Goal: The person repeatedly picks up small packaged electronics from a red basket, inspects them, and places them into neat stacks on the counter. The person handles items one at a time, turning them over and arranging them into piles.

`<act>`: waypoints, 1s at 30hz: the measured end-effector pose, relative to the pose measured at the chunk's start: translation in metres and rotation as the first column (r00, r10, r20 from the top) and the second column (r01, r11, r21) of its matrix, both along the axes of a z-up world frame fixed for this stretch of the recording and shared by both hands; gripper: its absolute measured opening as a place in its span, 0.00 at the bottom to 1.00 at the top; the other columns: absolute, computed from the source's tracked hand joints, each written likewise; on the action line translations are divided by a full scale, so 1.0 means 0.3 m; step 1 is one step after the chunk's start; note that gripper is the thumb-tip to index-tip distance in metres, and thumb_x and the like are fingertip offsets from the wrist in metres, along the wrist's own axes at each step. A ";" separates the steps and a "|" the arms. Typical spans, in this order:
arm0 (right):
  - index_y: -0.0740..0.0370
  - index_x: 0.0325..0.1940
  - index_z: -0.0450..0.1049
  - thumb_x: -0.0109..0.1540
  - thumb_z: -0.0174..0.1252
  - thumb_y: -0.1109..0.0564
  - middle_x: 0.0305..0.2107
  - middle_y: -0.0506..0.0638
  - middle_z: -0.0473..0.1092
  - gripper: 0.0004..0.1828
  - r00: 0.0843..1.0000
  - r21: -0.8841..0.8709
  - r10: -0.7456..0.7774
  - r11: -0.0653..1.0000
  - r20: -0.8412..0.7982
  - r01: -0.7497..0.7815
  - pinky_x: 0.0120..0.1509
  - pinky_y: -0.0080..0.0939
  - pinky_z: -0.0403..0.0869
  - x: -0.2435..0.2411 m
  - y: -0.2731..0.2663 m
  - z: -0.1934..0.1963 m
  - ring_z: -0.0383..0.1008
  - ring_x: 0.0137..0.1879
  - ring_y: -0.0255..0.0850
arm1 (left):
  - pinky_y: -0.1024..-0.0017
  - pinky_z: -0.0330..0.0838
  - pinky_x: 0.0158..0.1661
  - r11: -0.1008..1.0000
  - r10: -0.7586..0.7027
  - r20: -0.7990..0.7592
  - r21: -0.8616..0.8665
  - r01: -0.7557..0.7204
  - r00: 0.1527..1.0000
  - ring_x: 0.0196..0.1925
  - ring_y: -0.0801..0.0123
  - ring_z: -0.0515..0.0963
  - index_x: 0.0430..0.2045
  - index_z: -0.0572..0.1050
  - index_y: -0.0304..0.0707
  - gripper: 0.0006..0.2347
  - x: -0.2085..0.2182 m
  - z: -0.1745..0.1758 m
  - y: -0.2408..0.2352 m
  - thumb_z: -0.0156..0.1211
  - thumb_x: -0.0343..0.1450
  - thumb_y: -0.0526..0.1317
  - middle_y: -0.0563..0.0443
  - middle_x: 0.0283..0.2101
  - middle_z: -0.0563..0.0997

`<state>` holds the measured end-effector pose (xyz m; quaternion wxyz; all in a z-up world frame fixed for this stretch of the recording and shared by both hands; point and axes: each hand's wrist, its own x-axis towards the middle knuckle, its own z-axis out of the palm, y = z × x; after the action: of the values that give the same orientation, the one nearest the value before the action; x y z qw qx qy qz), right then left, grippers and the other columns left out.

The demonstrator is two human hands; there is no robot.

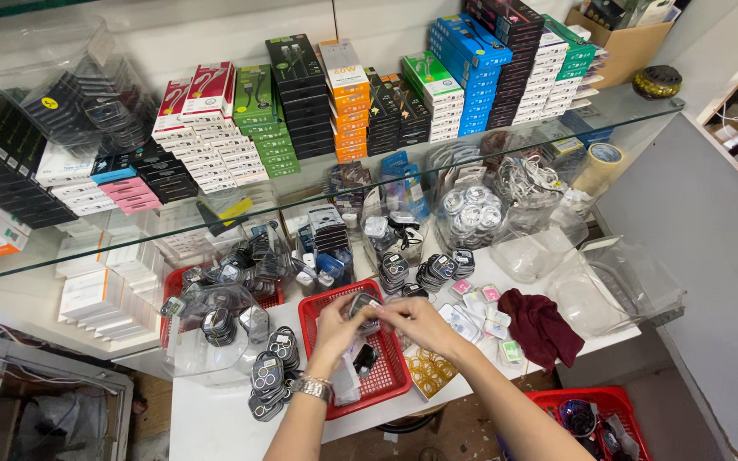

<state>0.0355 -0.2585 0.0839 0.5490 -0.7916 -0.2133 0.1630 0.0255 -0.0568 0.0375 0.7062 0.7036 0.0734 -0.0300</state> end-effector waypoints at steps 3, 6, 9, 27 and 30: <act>0.66 0.39 0.83 0.70 0.54 0.48 0.23 0.45 0.71 0.20 0.978 0.227 -0.156 0.956 -0.139 0.185 0.45 0.32 0.71 0.025 -0.050 -0.109 0.69 0.34 0.31 | 0.64 0.80 0.48 0.957 0.011 -0.191 -0.284 -0.066 0.982 0.46 0.63 0.85 0.58 0.71 0.25 0.23 0.002 -0.021 0.042 0.66 0.68 0.34 0.40 0.50 0.83; 0.68 0.40 0.78 0.67 0.57 0.50 0.29 0.44 0.75 0.17 0.985 0.112 -0.160 0.980 -0.063 0.166 0.47 0.32 0.70 0.026 -0.059 -0.215 0.70 0.38 0.31 | 0.64 0.79 0.51 0.897 -0.002 -0.211 -0.433 -0.092 0.977 0.49 0.63 0.83 0.59 0.70 0.29 0.23 -0.014 -0.066 0.007 0.65 0.68 0.34 0.42 0.51 0.82; 0.70 0.50 0.75 0.68 0.56 0.49 0.39 0.48 0.76 0.18 0.960 0.281 -0.260 0.918 -0.107 0.280 0.52 0.34 0.70 0.044 -0.050 -0.266 0.72 0.47 0.33 | 0.64 0.77 0.55 0.819 -0.013 -0.184 -0.566 -0.095 0.983 0.53 0.64 0.81 0.60 0.68 0.30 0.23 -0.030 -0.142 -0.037 0.62 0.70 0.35 0.44 0.53 0.80; 0.71 0.75 0.60 0.69 0.45 0.37 0.69 0.61 0.62 0.40 0.784 0.402 -0.035 0.844 -0.619 0.355 0.77 0.45 0.55 0.131 -0.055 -0.252 0.60 0.72 0.48 | 0.64 0.69 0.41 0.848 0.048 -0.329 -0.486 -0.212 0.943 0.42 0.69 0.76 0.58 0.67 0.45 0.18 0.036 -0.088 -0.289 0.50 0.75 0.49 0.51 0.44 0.78; 0.64 0.80 0.48 0.70 0.38 0.31 0.75 0.55 0.50 0.44 0.698 0.410 -0.004 0.807 -0.716 0.425 0.80 0.44 0.45 0.188 -0.091 -0.216 0.46 0.80 0.43 | 0.67 0.72 0.42 0.765 0.061 -0.297 -0.599 -0.236 0.953 0.42 0.70 0.78 0.55 0.70 0.41 0.16 0.059 -0.085 -0.273 0.51 0.75 0.46 0.52 0.44 0.80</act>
<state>0.0918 -0.2859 0.0192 0.8056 -0.5026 0.0660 0.3065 0.0432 -0.1387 0.0119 0.8842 0.4094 0.2068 -0.0881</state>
